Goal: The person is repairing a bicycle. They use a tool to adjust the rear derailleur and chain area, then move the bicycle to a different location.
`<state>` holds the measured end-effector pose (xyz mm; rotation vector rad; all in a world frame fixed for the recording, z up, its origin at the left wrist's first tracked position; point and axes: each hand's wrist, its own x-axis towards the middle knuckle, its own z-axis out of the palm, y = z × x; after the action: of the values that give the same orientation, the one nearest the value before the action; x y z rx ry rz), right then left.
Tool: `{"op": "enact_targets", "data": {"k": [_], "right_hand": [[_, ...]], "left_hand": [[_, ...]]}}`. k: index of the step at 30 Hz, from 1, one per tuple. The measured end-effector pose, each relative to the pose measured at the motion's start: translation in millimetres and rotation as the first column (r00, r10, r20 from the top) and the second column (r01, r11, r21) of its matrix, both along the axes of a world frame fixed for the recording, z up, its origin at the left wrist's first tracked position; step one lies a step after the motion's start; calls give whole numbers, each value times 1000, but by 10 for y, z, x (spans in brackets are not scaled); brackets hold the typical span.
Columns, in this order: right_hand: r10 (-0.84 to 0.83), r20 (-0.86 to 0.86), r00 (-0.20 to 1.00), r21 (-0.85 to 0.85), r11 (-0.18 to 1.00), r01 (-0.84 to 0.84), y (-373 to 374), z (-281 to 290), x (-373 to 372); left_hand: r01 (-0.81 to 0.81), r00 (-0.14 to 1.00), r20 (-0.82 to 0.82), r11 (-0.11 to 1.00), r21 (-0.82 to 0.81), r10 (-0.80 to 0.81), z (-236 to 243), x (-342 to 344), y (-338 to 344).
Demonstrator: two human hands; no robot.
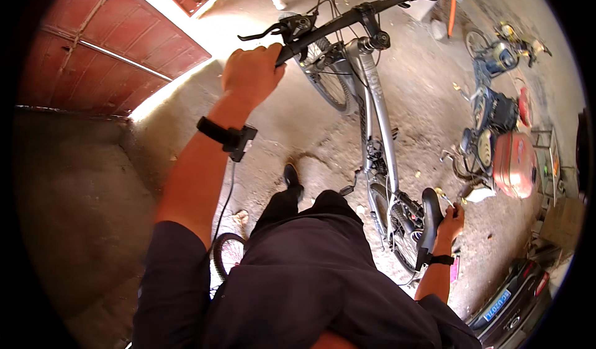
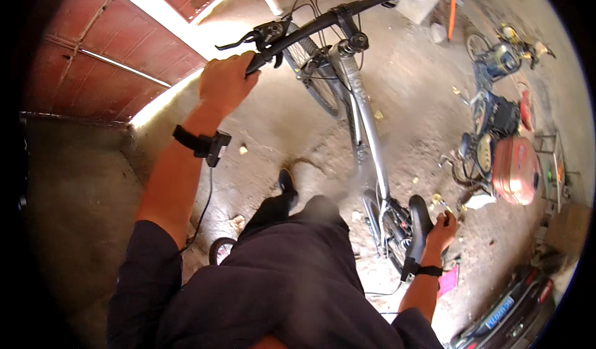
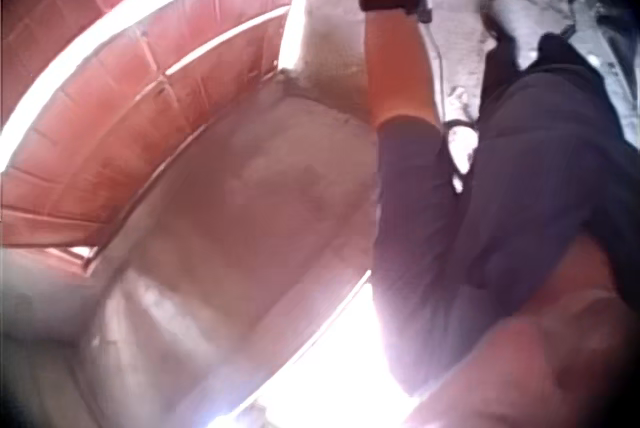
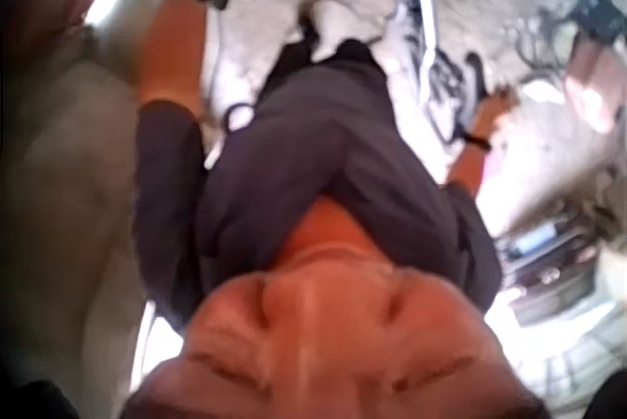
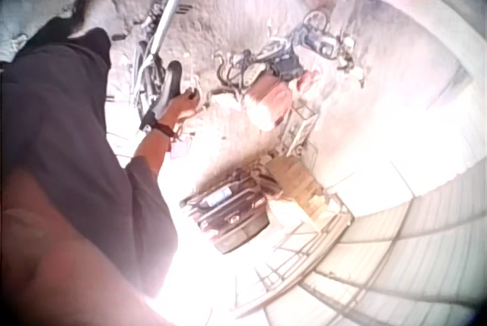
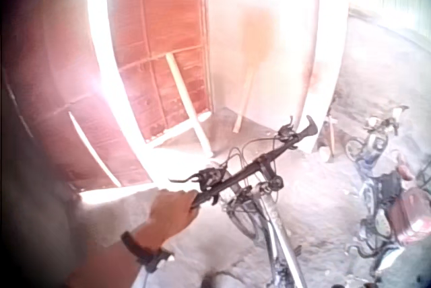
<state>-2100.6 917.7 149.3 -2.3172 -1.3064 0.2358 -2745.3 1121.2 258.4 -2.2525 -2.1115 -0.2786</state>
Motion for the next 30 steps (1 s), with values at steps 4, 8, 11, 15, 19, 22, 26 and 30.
{"op": "enact_targets", "data": {"k": [4,8,11,15,19,22,26,30], "right_hand": [[0,-28,1000,-104,995,-3,1031,168,-1190],[-7,-90,996,-63,998,2,1796,34,-2112],[56,-146,988,-75,995,-67,1985,76,-2402],[120,-114,986,-68,989,-128,2122,40,-2337],[299,-105,949,-49,951,-305,2635,81,-3002],[491,-36,871,-77,867,-492,3043,180,-3609],[521,105,847,-315,825,-469,3564,385,-4995],[446,124,886,-368,850,-377,3869,351,-5671]], "left_hand": [[-54,999,1,998,12,54,28,-894,744],[-115,993,22,993,-1,115,-15,-1710,1372],[-124,992,32,992,2,124,-30,-1901,1454],[-127,991,44,991,28,126,-7,-1913,1526],[-127,992,27,992,18,127,54,-2550,1963],[-146,988,50,989,-8,146,13,-2960,2205],[-134,989,58,990,36,132,-3,-3750,2443],[-55,996,84,971,232,36,-28,-4522,2643]]}}
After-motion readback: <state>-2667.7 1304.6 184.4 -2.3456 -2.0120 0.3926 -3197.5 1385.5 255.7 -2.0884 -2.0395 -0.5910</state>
